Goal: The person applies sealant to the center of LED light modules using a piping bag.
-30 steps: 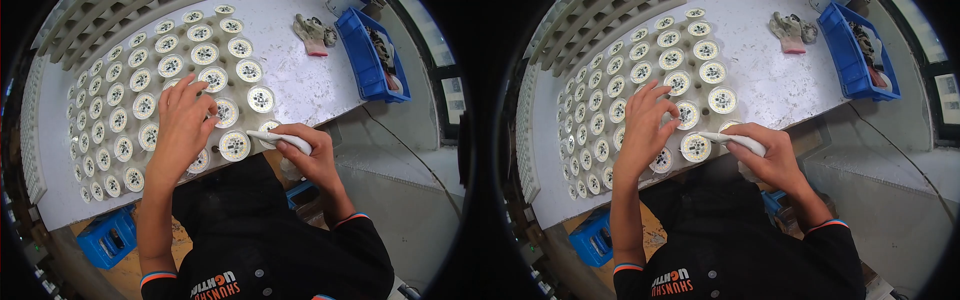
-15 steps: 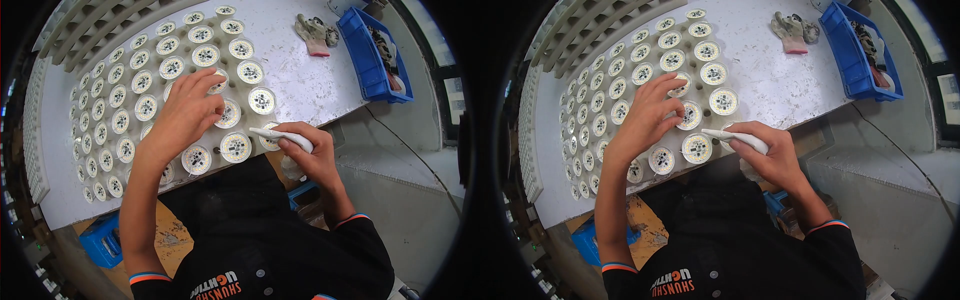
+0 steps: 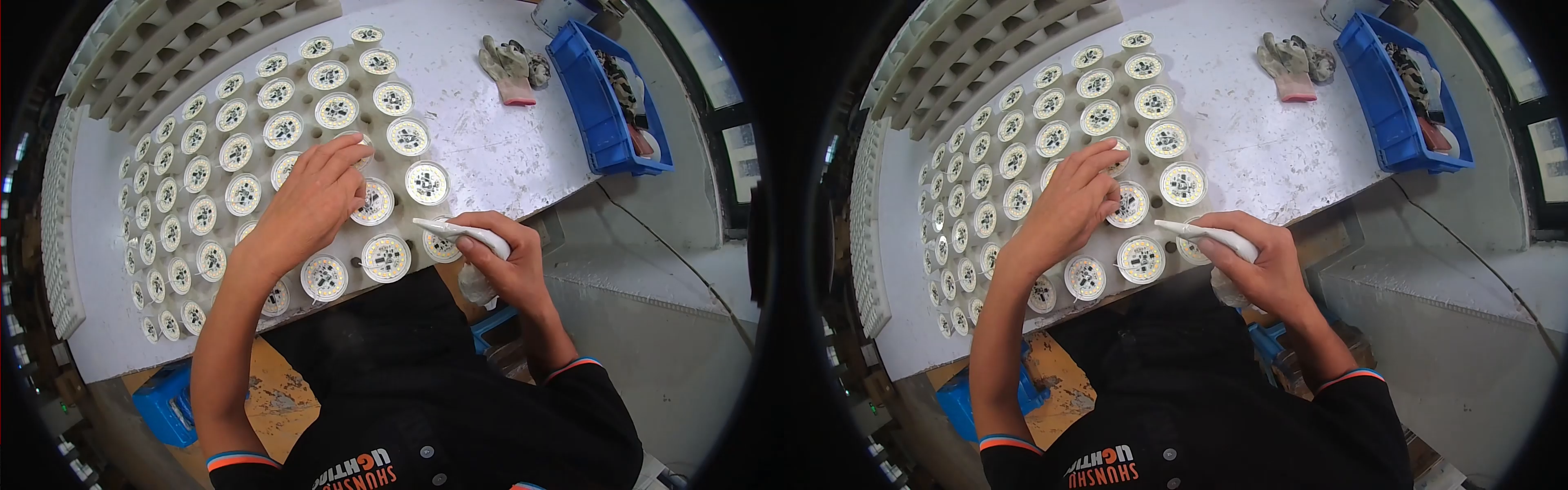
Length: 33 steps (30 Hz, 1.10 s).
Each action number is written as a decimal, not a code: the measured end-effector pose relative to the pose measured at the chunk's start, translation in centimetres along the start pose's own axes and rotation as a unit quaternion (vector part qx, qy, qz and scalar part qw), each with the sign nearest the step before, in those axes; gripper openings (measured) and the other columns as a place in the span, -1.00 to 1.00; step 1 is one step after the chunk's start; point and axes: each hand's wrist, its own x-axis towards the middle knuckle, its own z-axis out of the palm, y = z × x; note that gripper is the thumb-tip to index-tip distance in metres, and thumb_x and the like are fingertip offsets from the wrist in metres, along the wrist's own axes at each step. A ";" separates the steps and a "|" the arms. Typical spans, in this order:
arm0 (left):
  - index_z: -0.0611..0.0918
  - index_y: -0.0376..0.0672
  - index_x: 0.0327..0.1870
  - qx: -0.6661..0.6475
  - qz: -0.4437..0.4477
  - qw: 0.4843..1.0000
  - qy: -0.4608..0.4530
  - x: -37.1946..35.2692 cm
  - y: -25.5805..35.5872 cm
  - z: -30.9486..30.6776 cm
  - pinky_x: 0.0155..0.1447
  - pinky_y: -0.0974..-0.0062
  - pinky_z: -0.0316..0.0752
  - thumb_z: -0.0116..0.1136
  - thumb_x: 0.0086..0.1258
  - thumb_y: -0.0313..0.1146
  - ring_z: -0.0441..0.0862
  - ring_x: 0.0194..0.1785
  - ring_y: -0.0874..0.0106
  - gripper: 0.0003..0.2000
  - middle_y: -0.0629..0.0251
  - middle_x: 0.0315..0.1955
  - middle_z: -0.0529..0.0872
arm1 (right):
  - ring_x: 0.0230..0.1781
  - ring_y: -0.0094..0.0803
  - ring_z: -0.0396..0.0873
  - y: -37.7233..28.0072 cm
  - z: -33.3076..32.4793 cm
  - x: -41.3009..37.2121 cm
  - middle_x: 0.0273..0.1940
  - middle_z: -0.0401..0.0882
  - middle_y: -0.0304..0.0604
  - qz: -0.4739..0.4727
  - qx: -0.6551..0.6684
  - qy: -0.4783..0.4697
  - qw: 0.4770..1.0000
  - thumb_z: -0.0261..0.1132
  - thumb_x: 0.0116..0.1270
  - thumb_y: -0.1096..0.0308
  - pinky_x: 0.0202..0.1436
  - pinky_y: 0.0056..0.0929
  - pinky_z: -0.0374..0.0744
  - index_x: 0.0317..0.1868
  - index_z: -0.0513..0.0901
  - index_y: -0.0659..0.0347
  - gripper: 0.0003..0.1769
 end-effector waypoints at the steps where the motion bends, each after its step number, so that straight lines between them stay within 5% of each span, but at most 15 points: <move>1: 0.55 -0.21 -0.30 0.003 0.000 1.000 0.006 -0.1 0.0 0.1 0.42 0.16 0.32 0.33 0.23 -0.48 0.34 0.46 0.15 -0.85 0.17 0.28 0.52 | -0.22 -0.58 0.64 0.0 0.0 0.0 -0.19 0.75 -0.17 -0.001 0.001 0.002 1.000 0.37 0.36 0.42 -0.12 -0.53 0.58 0.01 0.73 0.29 -0.76; 33: 0.63 -0.15 -0.16 -0.040 -0.020 0.998 -0.038 0.7 1.0 -1.5 0.33 0.17 0.39 0.41 0.14 -0.45 0.47 0.31 0.12 -0.75 0.22 0.28 0.53 | -0.18 -0.57 0.63 0.7 0.1 0.2 -0.17 0.75 -0.18 0.009 0.008 -0.006 1.000 0.36 0.37 0.40 -0.07 -0.51 0.57 0.03 0.72 0.29 -0.74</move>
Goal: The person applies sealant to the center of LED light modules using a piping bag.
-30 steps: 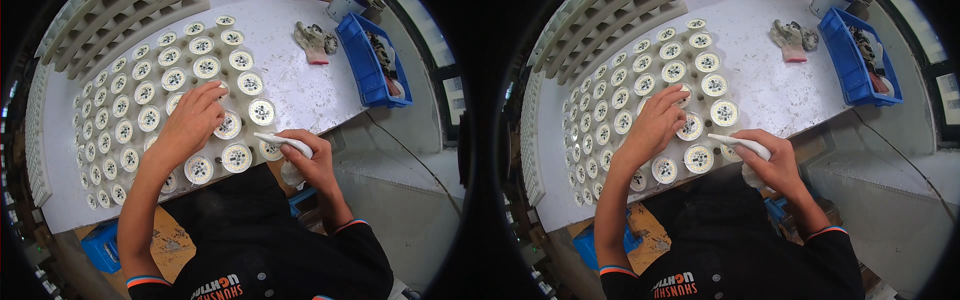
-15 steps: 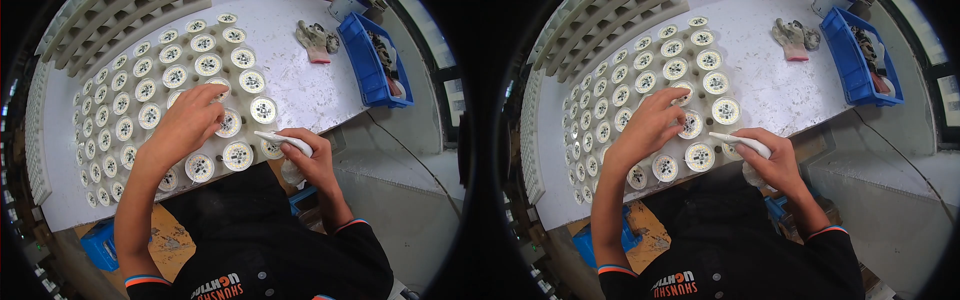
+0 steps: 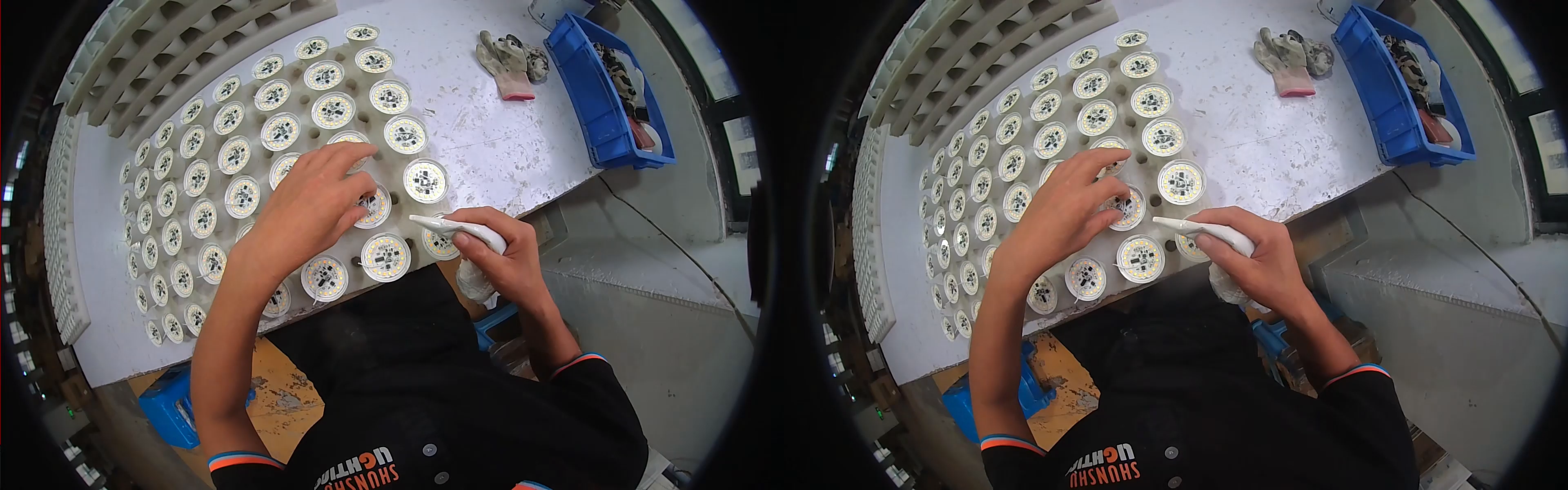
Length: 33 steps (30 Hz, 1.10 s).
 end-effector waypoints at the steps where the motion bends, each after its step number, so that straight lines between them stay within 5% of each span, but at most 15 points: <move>1: 0.63 -0.15 -0.16 0.001 0.001 1.000 0.000 0.0 0.0 0.0 0.33 0.17 0.40 0.41 0.15 -0.45 0.47 0.31 0.12 -0.75 0.22 0.28 0.53 | -0.18 -0.57 0.63 0.0 0.0 0.0 -0.17 0.75 -0.18 -0.001 -0.005 0.000 1.000 0.36 0.37 0.41 -0.07 -0.51 0.57 0.04 0.72 0.29 -0.74; 6: 0.63 -0.15 -0.17 -0.008 0.009 1.000 0.011 0.1 -0.3 0.4 0.31 0.18 0.41 0.40 0.16 -0.44 0.49 0.29 0.13 -0.77 0.21 0.24 0.55 | -0.18 -0.58 0.63 0.0 0.0 0.1 -0.17 0.75 -0.18 0.000 0.006 -0.001 1.000 0.36 0.37 0.41 -0.07 -0.51 0.57 0.04 0.72 0.28 -0.73; 15: 0.63 -0.18 -0.20 0.093 0.078 0.991 0.053 0.2 -0.5 1.7 0.28 0.20 0.43 0.37 0.17 -0.44 0.59 0.06 0.26 -0.80 0.29 -0.13 0.65 | -0.18 -0.61 0.60 0.1 0.3 -0.1 -0.17 0.74 -0.22 0.008 0.033 0.014 0.999 0.36 0.38 0.40 -0.07 -0.53 0.56 0.03 0.72 0.28 -0.74; 21: 0.63 -0.16 -0.20 0.150 0.070 0.985 0.049 0.1 -0.9 2.0 0.28 0.21 0.43 0.36 0.15 -0.47 0.59 0.06 0.26 -0.79 0.31 -0.12 0.66 | -0.19 -0.63 0.58 0.2 0.2 -0.2 -0.20 0.71 -0.26 0.015 0.060 0.021 0.998 0.36 0.39 0.39 -0.09 -0.55 0.55 0.03 0.71 0.29 -0.75; 24: 0.63 -0.14 -0.20 0.074 0.094 0.992 0.048 0.2 -1.3 1.1 0.27 0.22 0.43 0.36 0.13 -0.49 0.59 0.07 0.25 -0.78 0.32 -0.10 0.66 | -0.21 -0.63 0.58 0.3 0.1 0.1 -0.22 0.71 -0.26 0.005 0.061 0.023 0.998 0.36 0.39 0.40 -0.10 -0.56 0.54 0.03 0.71 0.29 -0.76; 33: 0.59 -0.15 -0.22 0.071 0.084 0.990 -0.085 1.5 -0.3 -0.7 0.31 0.19 0.37 0.37 0.12 -0.47 0.48 0.25 0.20 -0.78 0.25 0.05 0.60 | -0.23 -0.64 0.57 0.8 -0.1 0.2 -0.23 0.70 -0.28 0.020 0.078 0.038 0.996 0.35 0.39 0.44 -0.13 -0.58 0.54 0.02 0.71 0.30 -0.77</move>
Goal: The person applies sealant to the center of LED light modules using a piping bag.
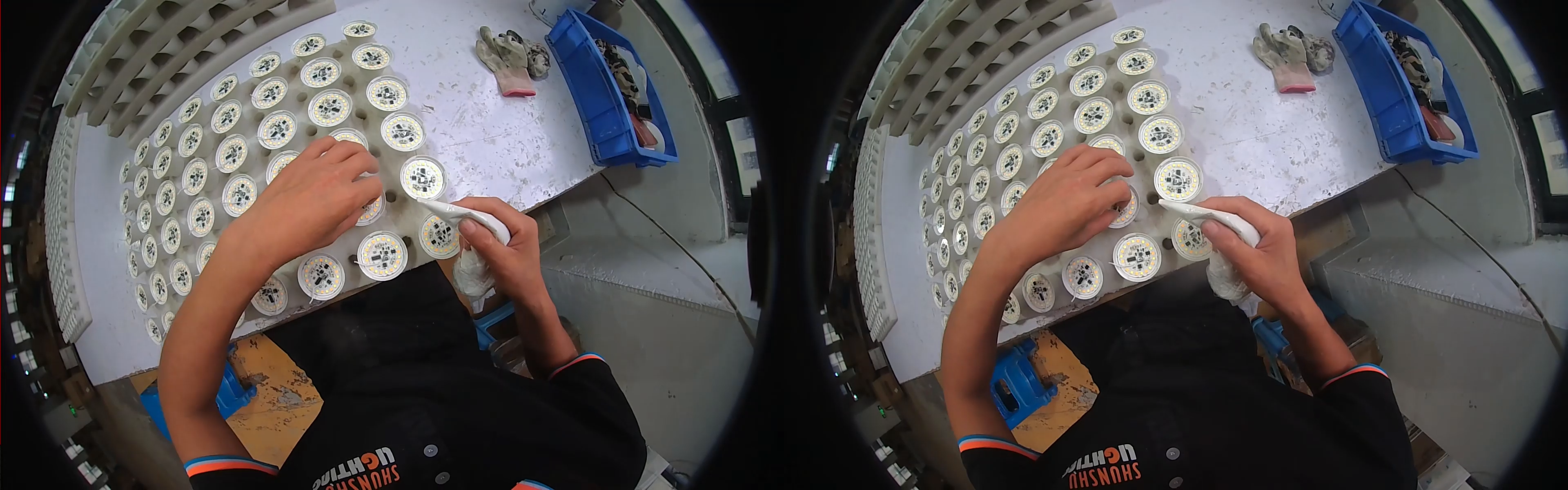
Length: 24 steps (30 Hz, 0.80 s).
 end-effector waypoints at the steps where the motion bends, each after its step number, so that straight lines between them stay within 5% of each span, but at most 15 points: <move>1: 0.59 -0.15 -0.22 -0.012 -0.002 1.000 -0.003 0.1 -0.1 -0.1 0.31 0.19 0.37 0.36 0.13 -0.48 0.48 0.25 0.20 -0.78 0.25 0.05 0.61 | -0.23 -0.64 0.57 0.0 0.0 0.0 -0.23 0.70 -0.28 0.001 -0.002 0.000 1.000 0.34 0.39 0.44 -0.13 -0.58 0.54 0.02 0.71 0.30 -0.77; 16: 0.59 -0.18 -0.18 -0.082 -0.021 0.995 0.045 -0.4 -0.8 0.8 0.26 0.22 0.41 0.34 0.18 -0.50 0.50 0.20 0.18 -0.79 0.25 0.01 0.61 | -0.19 -0.65 0.58 0.4 -0.1 0.1 -0.20 0.70 -0.28 0.005 -0.002 -0.004 1.000 0.35 0.40 0.41 -0.10 -0.57 0.55 0.04 0.71 0.30 -0.75; 24: 0.61 -0.15 -0.16 -0.049 0.012 0.998 0.042 -0.8 -0.7 0.2 0.26 0.20 0.41 0.38 0.10 -0.47 0.51 0.20 0.19 -0.73 0.26 0.00 0.62 | -0.35 -0.62 0.54 0.3 0.5 0.2 -0.33 0.65 -0.25 -0.010 -0.003 0.015 1.000 0.33 0.38 0.43 -0.25 -0.58 0.49 0.01 0.70 0.36 -0.75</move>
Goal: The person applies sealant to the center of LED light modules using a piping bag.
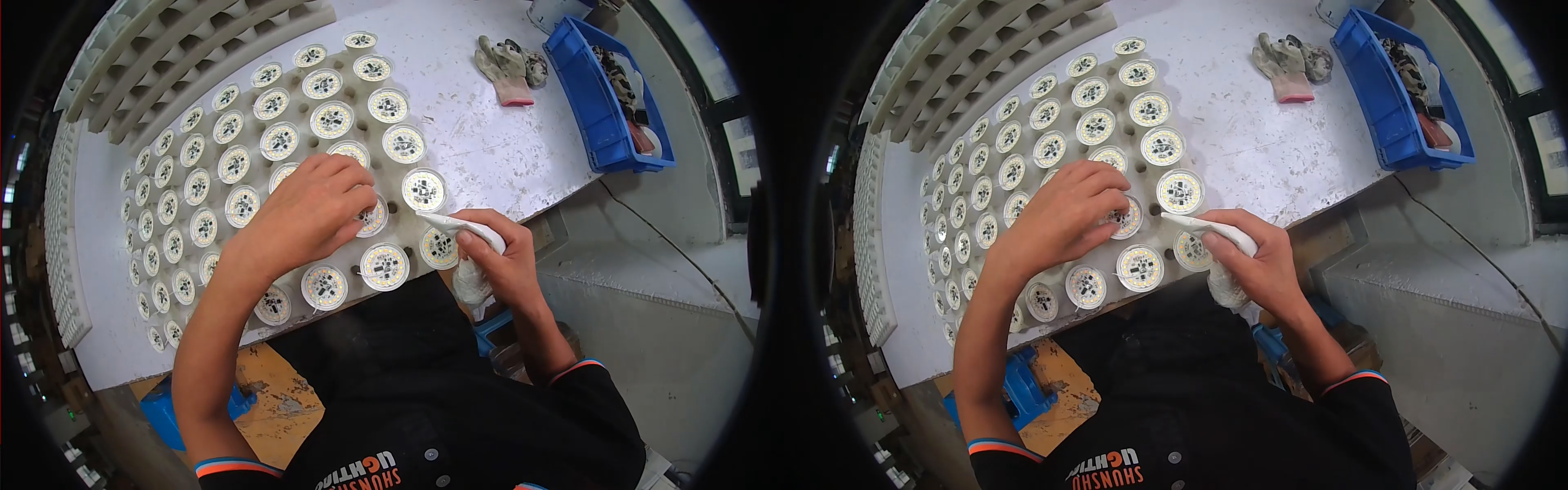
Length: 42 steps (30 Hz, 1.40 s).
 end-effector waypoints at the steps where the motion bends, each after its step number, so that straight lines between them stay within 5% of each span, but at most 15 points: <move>1: 0.61 -0.16 -0.16 0.009 -0.004 1.000 -0.002 0.0 0.1 0.1 0.26 0.20 0.41 0.38 0.10 -0.47 0.52 0.20 0.19 -0.72 0.26 -0.01 0.62 | -0.35 -0.62 0.54 0.0 0.0 0.0 -0.33 0.65 -0.25 0.002 0.000 0.000 1.000 0.33 0.38 0.43 -0.25 -0.58 0.49 0.01 0.70 0.36 -0.75; 15: 0.60 -0.22 -0.25 0.143 -0.119 0.982 0.007 0.6 3.0 1.2 0.23 0.25 0.44 0.37 0.08 -0.41 0.56 0.08 0.24 -0.76 0.23 -0.18 0.64 | -0.22 -0.66 0.57 0.1 -0.3 0.1 -0.21 0.70 -0.29 0.017 -0.012 -0.012 1.000 0.35 0.38 0.41 -0.13 -0.59 0.55 0.04 0.71 0.28 -0.75; 24: 0.62 -0.24 -0.34 0.215 -0.156 0.964 0.014 0.8 4.0 2.4 -0.01 0.33 0.53 0.33 0.06 -0.44 0.54 -0.03 0.26 -0.83 0.23 -0.26 0.60 | -0.17 -0.63 0.59 0.3 -0.4 0.0 -0.18 0.71 -0.27 0.013 -0.018 -0.016 1.000 0.34 0.39 0.42 -0.07 -0.56 0.56 0.04 0.70 0.29 -0.75; 34: 0.61 -0.24 -0.33 0.180 -0.140 0.973 0.019 1.1 4.1 2.3 0.10 0.30 0.48 0.33 0.01 -0.46 0.54 0.00 0.26 -0.81 0.24 -0.24 0.61 | -0.32 -0.63 0.56 0.3 0.0 -0.1 -0.30 0.67 -0.26 0.002 -0.008 0.007 1.000 0.34 0.38 0.43 -0.20 -0.58 0.51 0.01 0.71 0.34 -0.75; 42: 0.62 -0.21 -0.29 0.074 -0.132 0.981 0.125 0.0 3.2 3.5 0.16 0.24 0.44 0.32 0.05 -0.51 0.54 0.08 0.21 -0.81 0.25 -0.13 0.64 | -0.17 -0.62 0.60 0.2 -0.3 -0.1 -0.17 0.71 -0.25 0.013 -0.027 -0.011 0.999 0.34 0.39 0.41 -0.06 -0.56 0.57 0.04 0.70 0.29 -0.74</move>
